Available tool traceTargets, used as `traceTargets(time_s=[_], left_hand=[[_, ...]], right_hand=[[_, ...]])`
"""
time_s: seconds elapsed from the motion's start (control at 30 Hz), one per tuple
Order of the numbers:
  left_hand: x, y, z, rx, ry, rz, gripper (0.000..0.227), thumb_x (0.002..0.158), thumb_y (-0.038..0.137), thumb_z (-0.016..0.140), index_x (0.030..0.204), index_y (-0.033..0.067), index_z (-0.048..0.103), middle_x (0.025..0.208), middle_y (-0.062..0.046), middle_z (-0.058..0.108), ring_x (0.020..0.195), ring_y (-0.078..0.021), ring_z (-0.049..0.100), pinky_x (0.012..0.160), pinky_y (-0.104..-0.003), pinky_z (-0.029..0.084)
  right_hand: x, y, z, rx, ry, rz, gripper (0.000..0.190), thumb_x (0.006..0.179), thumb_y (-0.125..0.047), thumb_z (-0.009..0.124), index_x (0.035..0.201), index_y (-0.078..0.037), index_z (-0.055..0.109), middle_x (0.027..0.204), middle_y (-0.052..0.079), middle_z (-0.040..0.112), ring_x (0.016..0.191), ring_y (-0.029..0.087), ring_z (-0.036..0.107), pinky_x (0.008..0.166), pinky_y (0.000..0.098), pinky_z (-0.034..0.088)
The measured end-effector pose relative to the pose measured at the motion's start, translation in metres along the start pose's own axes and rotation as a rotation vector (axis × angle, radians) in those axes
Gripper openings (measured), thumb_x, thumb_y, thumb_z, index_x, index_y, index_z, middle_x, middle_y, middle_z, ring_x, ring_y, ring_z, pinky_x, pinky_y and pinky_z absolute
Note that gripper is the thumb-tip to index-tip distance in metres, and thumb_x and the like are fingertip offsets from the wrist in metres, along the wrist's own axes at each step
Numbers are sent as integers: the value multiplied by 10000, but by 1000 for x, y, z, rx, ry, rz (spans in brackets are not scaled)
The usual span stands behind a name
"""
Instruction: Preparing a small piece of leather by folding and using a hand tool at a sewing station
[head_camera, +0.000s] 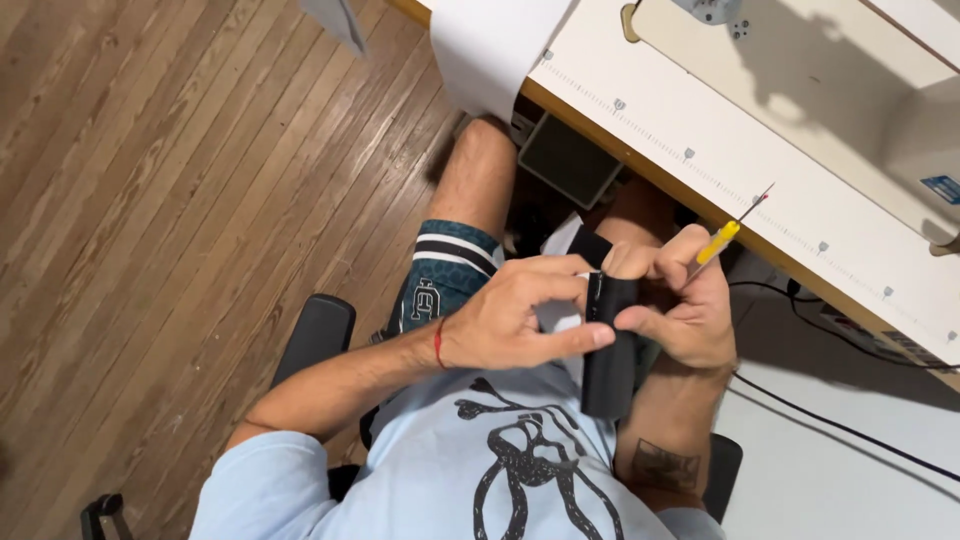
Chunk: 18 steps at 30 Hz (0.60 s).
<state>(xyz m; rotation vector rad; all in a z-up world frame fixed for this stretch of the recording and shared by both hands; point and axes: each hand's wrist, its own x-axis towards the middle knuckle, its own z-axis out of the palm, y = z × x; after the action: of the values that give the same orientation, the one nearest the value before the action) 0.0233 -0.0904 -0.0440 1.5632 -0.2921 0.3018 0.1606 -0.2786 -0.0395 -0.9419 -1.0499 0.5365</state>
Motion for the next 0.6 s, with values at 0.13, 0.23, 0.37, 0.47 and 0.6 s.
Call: traceTargets(time_s=[0.13,0.23,0.37,0.47,0.6], left_hand=[[8,-4,-6,-132,-88,-33,225,1162,255,789,984,121,749,1116,-38,753,963,-180,726,908,-371,601],[15,-1,-5,-165,-144,-33,225,1204,230,720,1026,93,718,1159,-106,730,1008,-269,745,945,-429,610],[27,-2,-6,-138,-144,-7,207,1214,209,711,1048,89,743,1346,-111,706,1137,-260,727,1039,-431,593],[34,-1,-5,-134,-139,-13,195,1208,198,721,1054,82,750,1437,-132,682,1184,-280,717,1070,-456,582],[40,-8,2,-139,-81,-36,192,1184,195,748,1038,71,756,1424,-147,675,1195,-292,714,1089,-457,579]], right_hand=[[-8,6,-20,35,-3,-31,485,1006,9,806,1075,-162,357,769,135,699,710,281,653,710,423,524],[-18,13,-33,94,3,-26,513,990,30,838,1086,-151,367,771,112,698,712,252,657,725,383,548],[-19,16,-39,78,74,-49,520,1000,47,822,1090,-161,354,769,123,681,700,247,637,724,392,554],[-11,14,-33,85,130,-59,528,1001,50,827,1092,-159,350,773,128,687,699,229,625,726,378,557],[-18,24,-44,-15,238,-7,608,954,27,883,1068,-160,315,767,188,708,746,301,661,807,416,561]])
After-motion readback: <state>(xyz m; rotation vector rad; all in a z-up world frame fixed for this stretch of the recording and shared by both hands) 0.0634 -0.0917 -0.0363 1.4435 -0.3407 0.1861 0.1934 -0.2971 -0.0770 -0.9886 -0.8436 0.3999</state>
